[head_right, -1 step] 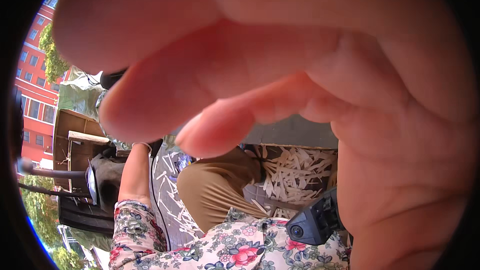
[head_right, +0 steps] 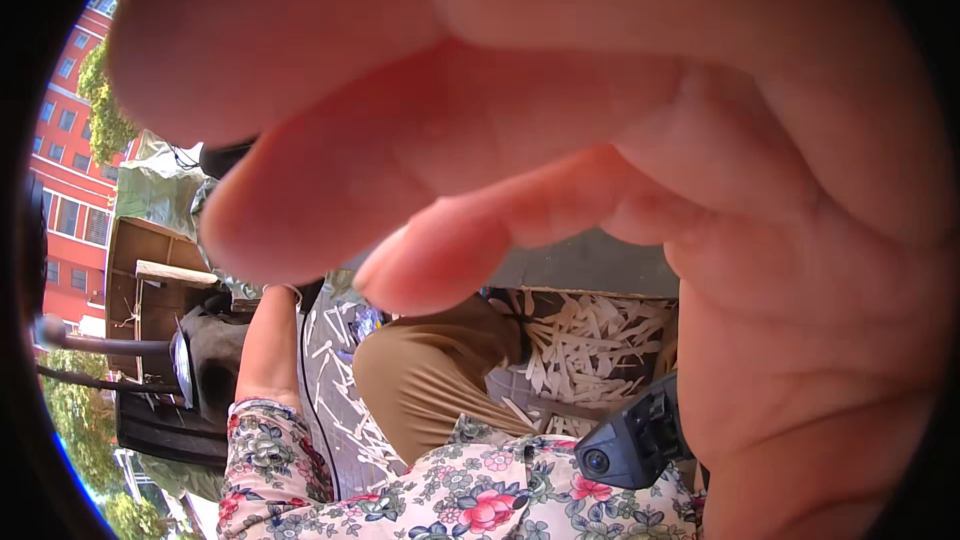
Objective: Bundling sets of wooden spoons using rubber bands.
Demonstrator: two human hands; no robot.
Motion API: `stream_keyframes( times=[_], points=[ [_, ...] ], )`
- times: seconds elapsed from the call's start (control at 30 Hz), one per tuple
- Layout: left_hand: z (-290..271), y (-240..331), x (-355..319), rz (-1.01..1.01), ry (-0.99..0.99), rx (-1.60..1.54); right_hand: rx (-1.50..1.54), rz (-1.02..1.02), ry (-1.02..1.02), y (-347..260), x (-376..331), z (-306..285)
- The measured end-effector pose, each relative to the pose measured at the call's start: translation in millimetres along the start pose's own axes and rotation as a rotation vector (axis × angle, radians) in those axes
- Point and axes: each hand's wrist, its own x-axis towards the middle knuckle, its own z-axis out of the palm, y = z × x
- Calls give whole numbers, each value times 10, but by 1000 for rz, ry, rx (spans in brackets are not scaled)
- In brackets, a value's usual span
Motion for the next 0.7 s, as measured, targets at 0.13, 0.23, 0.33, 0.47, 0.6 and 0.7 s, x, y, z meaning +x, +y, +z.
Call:
stream_keyframes(
  times=[0.13, 0.23, 0.33, 0.47, 0.6, 0.7],
  points=[
    [211, 243, 287, 51, -2, -7, -2, 122, -62, -40, -49, -134],
    [-54, -565, 103, -71, -52, 3, 163, 72, -146, 256, 75, -17],
    [70, -24, 287, 23, 29, -58, 80, 179, -212, 60, 62, -134],
    [53, 8, 145, -24, 108, -53, 19, 382, 392, 266, 16, 421],
    [-16, 563, 76, 320, 353, -252, -258, 490, 518, 813, -162, 478],
    [-190, 1014, -134, 239, 369, -588, -486, 587, 467, 1207, -336, 517]
  ],
)
